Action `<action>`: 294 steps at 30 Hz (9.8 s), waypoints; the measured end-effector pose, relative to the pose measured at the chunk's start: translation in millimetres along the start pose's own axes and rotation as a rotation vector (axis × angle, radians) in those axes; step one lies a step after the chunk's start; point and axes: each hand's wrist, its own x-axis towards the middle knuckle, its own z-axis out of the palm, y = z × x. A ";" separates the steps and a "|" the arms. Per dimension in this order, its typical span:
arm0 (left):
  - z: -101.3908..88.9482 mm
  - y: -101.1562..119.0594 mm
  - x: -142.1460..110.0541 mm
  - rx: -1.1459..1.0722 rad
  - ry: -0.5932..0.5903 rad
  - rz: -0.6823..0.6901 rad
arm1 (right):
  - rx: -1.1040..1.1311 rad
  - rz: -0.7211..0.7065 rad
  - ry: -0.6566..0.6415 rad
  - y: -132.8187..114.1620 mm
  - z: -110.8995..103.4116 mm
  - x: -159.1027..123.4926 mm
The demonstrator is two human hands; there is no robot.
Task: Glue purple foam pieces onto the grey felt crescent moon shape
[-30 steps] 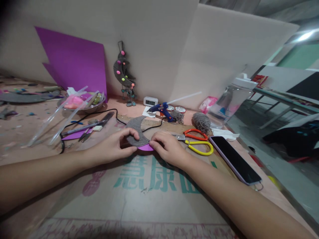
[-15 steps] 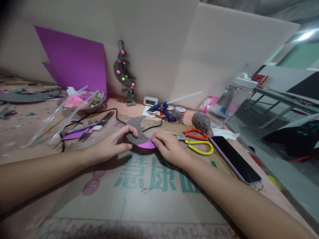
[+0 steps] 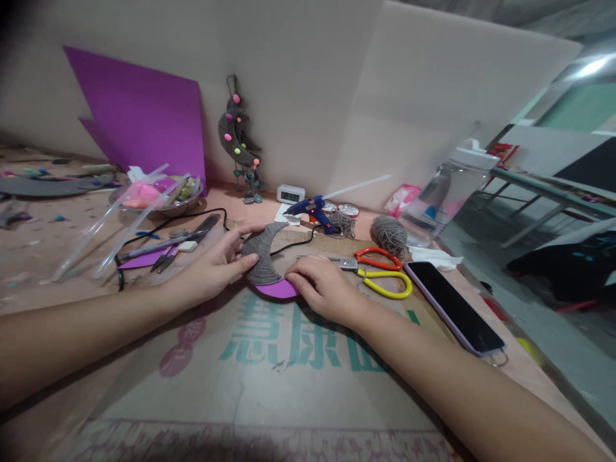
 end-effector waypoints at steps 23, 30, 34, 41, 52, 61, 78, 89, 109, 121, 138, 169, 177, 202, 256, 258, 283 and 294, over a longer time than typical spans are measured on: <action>0.1 4.5 -0.4 -0.034 0.094 -0.085 | -0.039 0.074 0.447 4.1 -1.2 -2.7; -0.2 6.0 -0.5 -0.025 0.105 -0.110 | -0.357 -0.237 0.308 -8.0 -3.0 -9.1; -1.8 3.6 0.4 -0.049 0.094 -0.143 | -0.529 -0.373 0.184 -10.6 -2.8 -13.5; -3.6 -0.3 2.3 -0.207 0.071 -0.221 | -0.633 -0.352 0.095 -5.6 -2.2 -11.3; -3.5 -1.1 0.2 -0.169 0.000 -0.219 | -0.599 -0.377 0.100 -3.0 -4.9 -15.0; -3.6 -2.5 0.4 -0.123 -0.001 -0.199 | -0.631 -0.378 0.141 -3.8 -2.5 -12.0; 2.2 9.4 -9.3 0.278 0.128 0.044 | 0.040 0.120 0.187 -2.6 2.2 0.9; 2.2 6.7 -11.0 0.299 0.082 0.063 | 0.162 0.217 0.095 -12.3 1.3 4.0; 2.6 5.6 -11.8 0.301 0.044 0.052 | 0.101 0.182 0.050 -10.0 1.5 5.8; 1.8 4.6 -8.5 0.305 0.082 0.035 | 0.262 0.385 0.299 2.6 3.6 -0.5; -3.0 0.4 0.2 0.032 0.162 -0.156 | 0.183 0.377 0.386 6.6 -0.2 -1.2; -4.1 -3.1 -0.9 0.091 0.121 -0.125 | -0.024 0.122 0.377 2.9 -1.8 -1.4; -2.7 0.0 -0.4 0.117 0.125 -0.106 | -0.220 -0.262 0.203 0.4 -2.7 -2.9; -1.6 -1.3 -0.5 -0.059 -0.001 -0.180 | -0.470 -0.393 0.179 -4.7 0.4 -3.4; -0.9 15.1 -3.9 0.178 -0.111 -0.098 | -0.629 -0.524 0.017 -20.6 -2.1 -3.1; 0.7 17.8 -4.7 0.211 -0.126 -0.116 | -0.616 -0.522 -0.003 -19.9 -1.8 -2.9; 1.5 14.8 -3.0 0.244 0.018 -0.288 | -0.430 -0.464 0.126 -18.7 -4.4 -3.1; 0.8 15.4 -2.1 0.297 0.030 -0.301 | -0.401 -0.447 0.107 -7.9 -3.8 -6.2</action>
